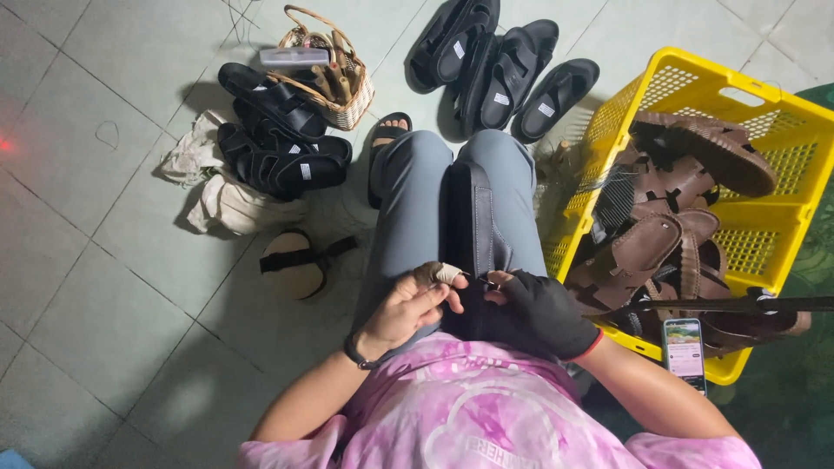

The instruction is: The person sits on the floor and sews a black sandal held on their lap using a needle and thread. They repeatedly push the needle through the sandal material and pull the thread to secure the stitching.

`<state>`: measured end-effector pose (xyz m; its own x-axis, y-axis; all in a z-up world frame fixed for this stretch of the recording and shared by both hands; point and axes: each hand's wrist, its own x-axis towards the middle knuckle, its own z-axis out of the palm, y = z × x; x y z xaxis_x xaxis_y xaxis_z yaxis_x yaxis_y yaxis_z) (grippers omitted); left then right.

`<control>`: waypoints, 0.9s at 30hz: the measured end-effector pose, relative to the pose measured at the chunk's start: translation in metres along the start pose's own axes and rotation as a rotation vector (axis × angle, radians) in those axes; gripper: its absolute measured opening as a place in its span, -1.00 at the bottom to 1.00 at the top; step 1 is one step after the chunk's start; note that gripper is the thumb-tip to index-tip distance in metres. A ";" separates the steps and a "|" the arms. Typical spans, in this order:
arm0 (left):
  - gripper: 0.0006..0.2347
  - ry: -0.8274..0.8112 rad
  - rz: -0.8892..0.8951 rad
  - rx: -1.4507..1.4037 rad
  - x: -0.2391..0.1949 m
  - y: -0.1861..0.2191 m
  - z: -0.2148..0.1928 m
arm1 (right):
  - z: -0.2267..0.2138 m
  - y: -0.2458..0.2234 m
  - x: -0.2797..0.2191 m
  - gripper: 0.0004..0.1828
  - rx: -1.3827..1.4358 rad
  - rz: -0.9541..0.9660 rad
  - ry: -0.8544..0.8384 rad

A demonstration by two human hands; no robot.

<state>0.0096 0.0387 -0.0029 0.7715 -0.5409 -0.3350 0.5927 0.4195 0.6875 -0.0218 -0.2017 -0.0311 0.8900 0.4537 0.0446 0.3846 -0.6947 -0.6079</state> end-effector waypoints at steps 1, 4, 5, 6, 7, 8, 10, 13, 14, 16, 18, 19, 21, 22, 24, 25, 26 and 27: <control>-0.85 -0.001 0.002 -0.002 0.007 -0.015 -0.010 | -0.003 -0.002 0.001 -0.57 -0.002 0.000 -0.001; -0.85 0.157 0.282 0.546 0.020 -0.049 -0.027 | -0.008 -0.007 0.002 -0.52 0.096 -0.023 0.048; -0.80 0.155 0.270 0.627 0.021 -0.053 -0.025 | -0.010 -0.007 0.002 -0.52 0.038 -0.052 0.049; -0.73 0.151 0.256 0.708 0.021 -0.057 -0.023 | -0.012 -0.007 0.001 -0.52 -0.019 -0.078 0.050; -0.73 0.146 0.252 0.707 0.019 -0.057 -0.024 | -0.020 -0.014 0.002 -0.52 -0.020 -0.072 0.051; -0.75 0.150 0.229 0.663 0.017 -0.056 -0.026 | -0.027 -0.019 0.005 -0.55 -0.066 -0.092 0.036; -0.77 0.159 0.203 0.622 0.014 -0.053 -0.027 | -0.042 -0.032 0.010 -0.58 -0.107 -0.114 0.020; -0.77 0.218 0.245 0.653 0.016 -0.041 -0.012 | -0.060 -0.044 0.011 -0.71 -0.213 -0.120 -0.034; -0.74 0.207 0.427 0.855 0.019 -0.032 0.002 | -0.062 -0.043 0.009 -0.64 -0.246 -0.026 -0.148; -0.69 0.191 0.618 1.053 0.021 -0.024 0.019 | -0.085 -0.041 0.007 -0.56 -0.282 0.072 -0.258; -0.62 0.258 0.573 1.199 0.019 -0.027 0.025 | -0.126 -0.040 0.009 -0.69 -0.100 -0.121 -0.260; -0.62 0.257 0.574 1.199 0.021 -0.028 0.025 | -0.115 -0.031 0.002 -0.69 -0.101 -0.120 -0.259; -0.86 0.181 0.735 1.323 0.022 -0.032 0.026 | -0.093 -0.014 -0.013 -0.70 -0.219 -0.071 -0.279; -0.86 0.175 0.743 1.330 0.021 -0.031 0.026 | -0.081 -0.008 -0.016 -0.70 -0.222 -0.071 -0.267; -0.86 0.134 0.878 1.399 0.018 -0.030 0.026 | -0.056 0.005 -0.022 -0.73 -0.072 -0.083 -0.256; -0.86 0.133 0.879 1.402 0.017 -0.031 0.024 | -0.047 0.005 -0.021 -0.73 -0.071 -0.084 -0.253; -0.86 0.135 0.964 1.403 0.015 -0.031 0.024 | -0.039 0.006 -0.021 -0.69 -0.113 -0.059 -0.193; -0.86 0.136 1.049 1.402 0.014 -0.032 0.023 | -0.031 0.007 -0.020 -0.65 -0.155 -0.033 -0.134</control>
<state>-0.0041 0.0012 -0.0152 0.7180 -0.3879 0.5779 -0.6960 -0.4080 0.5908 -0.0298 -0.2329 -0.0121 0.8397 0.5407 -0.0493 0.4555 -0.7509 -0.4782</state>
